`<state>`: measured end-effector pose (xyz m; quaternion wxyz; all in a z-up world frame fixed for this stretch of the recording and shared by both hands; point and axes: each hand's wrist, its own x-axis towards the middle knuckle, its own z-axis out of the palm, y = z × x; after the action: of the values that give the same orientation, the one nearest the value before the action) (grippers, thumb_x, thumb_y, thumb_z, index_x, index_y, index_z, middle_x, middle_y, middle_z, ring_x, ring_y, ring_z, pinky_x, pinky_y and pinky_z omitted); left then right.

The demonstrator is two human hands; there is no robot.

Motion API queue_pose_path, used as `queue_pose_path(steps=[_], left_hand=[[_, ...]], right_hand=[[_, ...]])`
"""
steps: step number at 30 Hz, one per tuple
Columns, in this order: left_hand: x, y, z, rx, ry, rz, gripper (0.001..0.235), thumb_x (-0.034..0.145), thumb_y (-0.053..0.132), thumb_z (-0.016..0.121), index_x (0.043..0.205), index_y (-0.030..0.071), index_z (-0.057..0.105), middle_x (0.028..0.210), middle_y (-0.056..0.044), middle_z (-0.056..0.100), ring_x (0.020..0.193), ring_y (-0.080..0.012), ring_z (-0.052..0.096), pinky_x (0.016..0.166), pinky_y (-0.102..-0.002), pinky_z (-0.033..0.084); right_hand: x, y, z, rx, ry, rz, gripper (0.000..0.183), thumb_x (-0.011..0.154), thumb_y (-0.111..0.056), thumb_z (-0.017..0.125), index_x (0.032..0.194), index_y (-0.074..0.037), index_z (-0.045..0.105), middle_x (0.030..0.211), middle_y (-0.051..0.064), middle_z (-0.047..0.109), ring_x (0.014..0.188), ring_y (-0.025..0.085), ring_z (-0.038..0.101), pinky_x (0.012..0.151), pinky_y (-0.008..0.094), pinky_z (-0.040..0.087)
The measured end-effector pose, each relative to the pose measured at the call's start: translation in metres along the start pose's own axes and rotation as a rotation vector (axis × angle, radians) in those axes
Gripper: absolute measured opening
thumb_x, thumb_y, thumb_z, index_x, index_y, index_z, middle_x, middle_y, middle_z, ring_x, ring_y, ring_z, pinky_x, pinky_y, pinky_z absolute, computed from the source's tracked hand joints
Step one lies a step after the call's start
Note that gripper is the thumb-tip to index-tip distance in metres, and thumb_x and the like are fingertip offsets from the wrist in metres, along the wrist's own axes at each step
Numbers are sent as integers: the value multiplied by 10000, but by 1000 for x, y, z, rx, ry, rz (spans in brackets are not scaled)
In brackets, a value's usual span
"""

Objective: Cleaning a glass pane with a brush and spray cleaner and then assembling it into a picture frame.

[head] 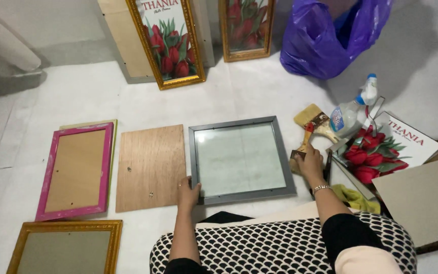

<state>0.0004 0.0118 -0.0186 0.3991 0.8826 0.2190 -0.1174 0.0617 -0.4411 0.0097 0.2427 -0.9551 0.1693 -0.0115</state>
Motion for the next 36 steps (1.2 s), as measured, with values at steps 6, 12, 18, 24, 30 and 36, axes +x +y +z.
queue_pose_path(steps=[6, 12, 18, 24, 30, 36], left_hand=[[-2, 7, 3, 98, 26, -20, 600, 891, 213, 714, 1442, 64, 527, 1379, -206, 551, 1311, -389, 559, 1042, -498, 501], [-6, 12, -2, 133, 4, 59, 669, 859, 149, 733, 1476, 60, 488, 1385, -210, 539, 1307, -413, 553, 1062, -497, 487], [-20, 21, -13, 221, 14, 159, 664, 855, 128, 733, 1462, 29, 483, 1369, -239, 544, 1267, -437, 571, 1042, -508, 499], [-17, 16, 1, 227, -21, 143, 700, 819, 145, 767, 1452, 51, 485, 1412, -194, 513, 1276, -430, 569, 1045, -507, 510], [-32, 42, -11, 346, 198, -135, 571, 978, 325, 617, 1520, 299, 437, 1617, -125, 253, 1450, -467, 241, 1117, -624, 291], [-36, 43, -34, 209, -115, -438, 811, 981, 505, 578, 1586, 517, 37, 1679, -108, -221, 1498, -534, -122, 1084, -815, -29]], right_hand=[[40, 26, 7, 14, -157, 192, 726, 724, -474, 790, 1332, -104, 645, 1240, 190, 711, 1237, 408, 623, 1025, 483, 456], [52, 40, -2, 341, 73, 402, 526, 861, -559, 699, 1260, -217, 678, 1095, 64, 715, 923, 315, 707, 738, 515, 553], [4, -59, -43, 932, 13, 215, 300, 915, -240, 669, 1132, -33, 650, 986, 175, 644, 751, 273, 706, 602, 327, 615], [-55, -143, 1, 1065, -337, 264, 362, 895, -229, 728, 1171, -7, 655, 998, 279, 666, 766, 332, 741, 662, 391, 646], [-72, -227, 31, 1007, -379, 205, 330, 834, -158, 786, 1146, -71, 721, 1091, 281, 681, 816, 286, 762, 694, 322, 662], [-111, -239, 55, 646, -441, 26, 252, 921, -316, 699, 1131, -181, 732, 1000, 212, 745, 909, 321, 757, 783, 397, 642]])
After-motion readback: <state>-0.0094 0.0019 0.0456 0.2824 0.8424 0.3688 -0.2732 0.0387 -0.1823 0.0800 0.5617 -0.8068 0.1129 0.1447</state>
